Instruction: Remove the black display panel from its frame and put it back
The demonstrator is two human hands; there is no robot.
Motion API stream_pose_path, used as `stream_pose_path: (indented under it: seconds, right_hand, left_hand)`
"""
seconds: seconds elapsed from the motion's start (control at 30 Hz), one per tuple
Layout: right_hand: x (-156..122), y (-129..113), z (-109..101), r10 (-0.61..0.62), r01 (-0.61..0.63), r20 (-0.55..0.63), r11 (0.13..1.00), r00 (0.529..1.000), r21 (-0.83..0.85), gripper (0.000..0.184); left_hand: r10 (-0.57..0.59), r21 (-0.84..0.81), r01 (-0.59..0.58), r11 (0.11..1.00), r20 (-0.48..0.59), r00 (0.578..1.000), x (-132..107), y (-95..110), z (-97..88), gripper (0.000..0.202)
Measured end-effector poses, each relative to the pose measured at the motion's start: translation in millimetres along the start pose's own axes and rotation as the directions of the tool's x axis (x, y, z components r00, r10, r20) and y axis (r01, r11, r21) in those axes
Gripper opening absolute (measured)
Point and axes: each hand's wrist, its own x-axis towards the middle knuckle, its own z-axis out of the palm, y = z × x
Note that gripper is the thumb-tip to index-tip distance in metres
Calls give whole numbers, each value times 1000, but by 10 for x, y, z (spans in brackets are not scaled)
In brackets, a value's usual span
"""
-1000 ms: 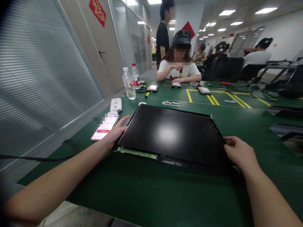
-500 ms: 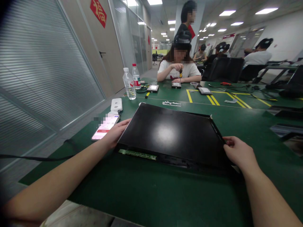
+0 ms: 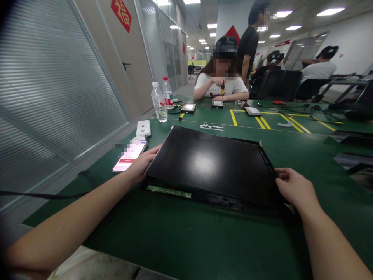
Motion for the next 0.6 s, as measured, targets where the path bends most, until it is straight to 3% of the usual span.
stream_pose_path:
  seconds: [0.3,0.47,0.6]
  right_hand:
    - [13,17,-6,-11,12,-13,999,1000,32,33]
    - [15,32,11,-33,34,-28,999,999,41,30]
    - [15,36,27,-39,41,-34,998,999,54,31]
  left_hand:
    - [41,-81,-34,996,81,996,59,-62,-71,86]
    - [65,-166,-46,985,108,992,96,-91,-96,70]
    - [97,-80,-82,993,198,975,72,-98,-126,68]
